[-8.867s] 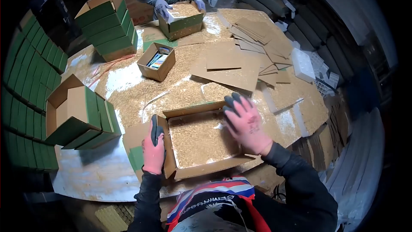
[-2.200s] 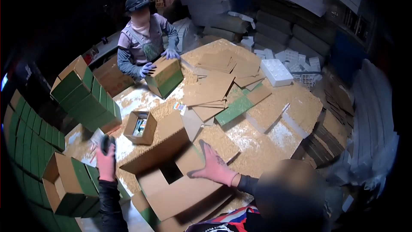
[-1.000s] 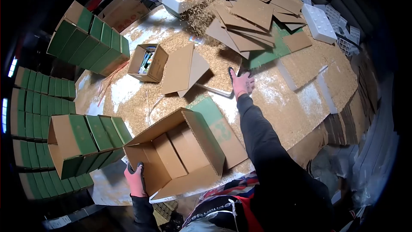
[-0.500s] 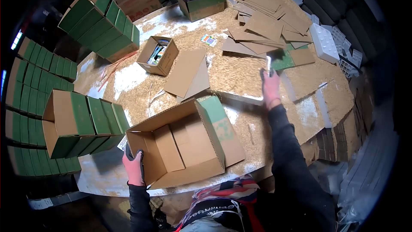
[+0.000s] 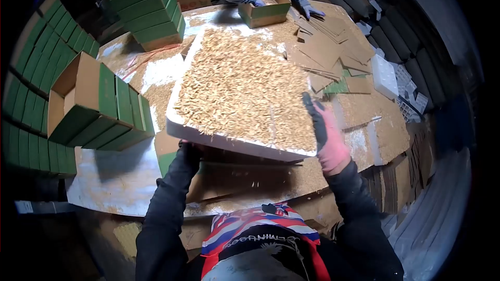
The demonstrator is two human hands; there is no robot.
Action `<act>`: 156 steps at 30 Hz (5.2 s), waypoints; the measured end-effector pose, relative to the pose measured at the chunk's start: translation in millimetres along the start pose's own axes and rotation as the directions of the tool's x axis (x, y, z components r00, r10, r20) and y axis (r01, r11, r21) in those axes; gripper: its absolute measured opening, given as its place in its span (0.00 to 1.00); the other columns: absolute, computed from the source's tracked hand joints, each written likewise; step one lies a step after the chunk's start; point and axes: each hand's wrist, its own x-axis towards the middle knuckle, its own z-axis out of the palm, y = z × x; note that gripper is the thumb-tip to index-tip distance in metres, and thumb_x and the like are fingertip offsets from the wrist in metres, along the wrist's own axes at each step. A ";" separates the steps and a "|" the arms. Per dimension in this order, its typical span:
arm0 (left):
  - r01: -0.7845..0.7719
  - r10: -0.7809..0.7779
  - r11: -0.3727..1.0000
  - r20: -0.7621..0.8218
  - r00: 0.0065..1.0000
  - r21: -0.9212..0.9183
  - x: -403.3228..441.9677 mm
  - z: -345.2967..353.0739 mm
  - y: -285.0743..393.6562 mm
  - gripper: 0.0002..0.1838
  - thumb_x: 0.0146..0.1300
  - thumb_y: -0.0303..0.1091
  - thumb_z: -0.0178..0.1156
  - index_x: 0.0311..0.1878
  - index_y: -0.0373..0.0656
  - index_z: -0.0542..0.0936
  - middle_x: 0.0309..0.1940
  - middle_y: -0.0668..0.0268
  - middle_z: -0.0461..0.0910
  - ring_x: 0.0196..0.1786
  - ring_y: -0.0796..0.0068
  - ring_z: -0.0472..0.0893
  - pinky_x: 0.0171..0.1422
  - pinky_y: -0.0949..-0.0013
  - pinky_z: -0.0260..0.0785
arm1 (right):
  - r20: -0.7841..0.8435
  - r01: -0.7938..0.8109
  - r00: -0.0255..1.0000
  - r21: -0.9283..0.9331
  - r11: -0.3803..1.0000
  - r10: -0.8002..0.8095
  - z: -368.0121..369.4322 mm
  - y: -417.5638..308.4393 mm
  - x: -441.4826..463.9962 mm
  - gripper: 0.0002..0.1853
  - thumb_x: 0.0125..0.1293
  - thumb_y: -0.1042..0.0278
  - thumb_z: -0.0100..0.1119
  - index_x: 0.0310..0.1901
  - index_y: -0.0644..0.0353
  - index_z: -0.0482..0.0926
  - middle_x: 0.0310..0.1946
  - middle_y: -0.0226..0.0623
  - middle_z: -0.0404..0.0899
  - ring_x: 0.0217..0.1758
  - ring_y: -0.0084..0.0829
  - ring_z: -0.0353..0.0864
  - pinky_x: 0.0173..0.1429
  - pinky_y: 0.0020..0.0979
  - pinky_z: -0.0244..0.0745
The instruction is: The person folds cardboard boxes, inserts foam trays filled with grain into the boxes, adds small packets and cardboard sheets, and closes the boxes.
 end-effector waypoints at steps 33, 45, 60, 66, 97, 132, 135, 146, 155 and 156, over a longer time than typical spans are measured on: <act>-0.306 0.029 0.845 0.534 0.845 0.438 48.4 23.6 229.5 0.27 0.58 0.40 0.58 0.62 0.45 0.71 0.58 0.47 0.69 0.63 0.47 0.67 0.71 0.43 0.52 | 0.068 -0.117 0.819 -0.952 0.283 0.570 -96.9 105.0 331.8 0.25 0.58 0.49 0.67 0.40 0.69 0.81 0.33 0.33 0.82 0.34 0.24 0.76 0.44 0.28 0.73; 0.458 -0.402 0.848 -0.239 0.884 0.266 2.5 -6.6 168.5 0.26 0.64 0.35 0.57 0.64 0.37 0.69 0.50 0.49 0.79 0.50 0.54 0.79 0.58 0.61 0.69 | 0.746 0.627 0.524 -0.665 -0.407 -0.411 32.8 -80.0 96.7 0.20 0.68 0.68 0.51 0.59 0.66 0.71 0.47 0.43 0.74 0.46 0.31 0.75 0.49 0.30 0.70; 0.461 -0.496 0.452 0.214 0.841 -0.764 -32.7 -47.1 79.9 0.27 0.68 0.39 0.54 0.68 0.41 0.62 0.51 0.59 0.75 0.51 0.71 0.76 0.52 0.71 0.72 | 0.228 0.173 0.974 -0.728 0.663 -0.004 -53.3 -10.6 37.4 0.27 0.68 0.64 0.51 0.66 0.66 0.63 0.48 0.41 0.76 0.48 0.35 0.77 0.52 0.33 0.72; 0.610 -0.646 0.720 -0.003 0.764 0.331 -24.0 34.9 113.9 0.54 0.48 0.59 0.69 0.68 0.30 0.58 0.53 0.39 0.73 0.58 0.46 0.73 0.63 0.57 0.66 | 0.049 -0.221 0.945 -0.631 0.744 0.323 -102.1 100.3 57.9 0.37 0.63 0.66 0.60 0.69 0.66 0.53 0.56 0.38 0.70 0.58 0.28 0.70 0.63 0.29 0.66; 0.479 -0.458 0.872 -0.180 0.871 0.102 -161.2 -96.9 -51.6 0.29 0.71 0.38 0.48 0.71 0.38 0.58 0.66 0.51 0.63 0.67 0.59 0.63 0.71 0.61 0.56 | 0.597 0.603 0.790 -0.716 -0.352 0.137 18.6 211.3 64.4 0.38 0.60 0.39 0.53 0.67 0.55 0.64 0.69 0.55 0.55 0.73 0.56 0.49 0.73 0.60 0.41; -0.272 0.182 0.610 0.203 0.962 0.744 152.2 136.5 322.4 0.28 0.57 0.31 0.57 0.62 0.33 0.68 0.60 0.43 0.69 0.65 0.48 0.68 0.70 0.58 0.57 | 0.951 0.951 0.308 -0.308 0.004 0.024 -197.5 -212.8 9.7 0.06 0.40 0.69 0.59 0.19 0.55 0.70 0.23 0.31 0.70 0.38 0.35 0.73 0.68 0.46 0.62; -0.829 0.482 0.497 0.713 0.510 0.257 164.4 201.4 341.0 0.35 0.50 0.31 0.57 0.65 0.35 0.65 0.66 0.45 0.64 0.70 0.41 0.59 0.75 0.47 0.46 | 0.886 0.909 0.399 -0.415 0.021 0.235 -208.1 -116.8 57.3 0.05 0.44 0.68 0.57 0.26 0.54 0.76 0.30 0.32 0.76 0.43 0.37 0.75 0.65 0.38 0.63; -0.966 0.562 0.117 0.786 0.257 0.232 137.8 339.9 243.0 0.29 0.57 0.42 0.55 0.64 0.52 0.69 0.66 0.59 0.64 0.72 0.53 0.58 0.73 0.38 0.44 | 0.311 0.331 0.941 -0.929 0.167 -0.134 -222.6 -142.8 -48.9 0.62 0.41 0.48 0.78 0.71 0.67 0.48 0.73 0.58 0.42 0.78 0.53 0.36 0.77 0.45 0.39; -0.310 -0.030 0.820 0.576 0.817 0.482 206.9 252.3 340.6 0.46 0.52 0.54 0.66 0.68 0.39 0.60 0.67 0.46 0.61 0.67 0.52 0.65 0.70 0.60 0.56 | -0.174 0.044 0.965 -0.627 0.777 -0.195 -250.8 -100.0 -14.7 0.37 0.53 0.74 0.67 0.65 0.69 0.62 0.50 0.41 0.74 0.48 0.25 0.75 0.51 0.27 0.74; -0.091 -0.287 0.874 0.659 0.695 0.477 210.2 242.2 336.8 0.49 0.53 0.55 0.67 0.70 0.34 0.57 0.68 0.43 0.60 0.69 0.51 0.65 0.71 0.64 0.56 | -0.150 0.152 0.936 -0.645 0.749 -0.319 -253.2 -92.6 -10.6 0.37 0.53 0.74 0.67 0.65 0.68 0.62 0.45 0.40 0.76 0.45 0.26 0.75 0.50 0.27 0.74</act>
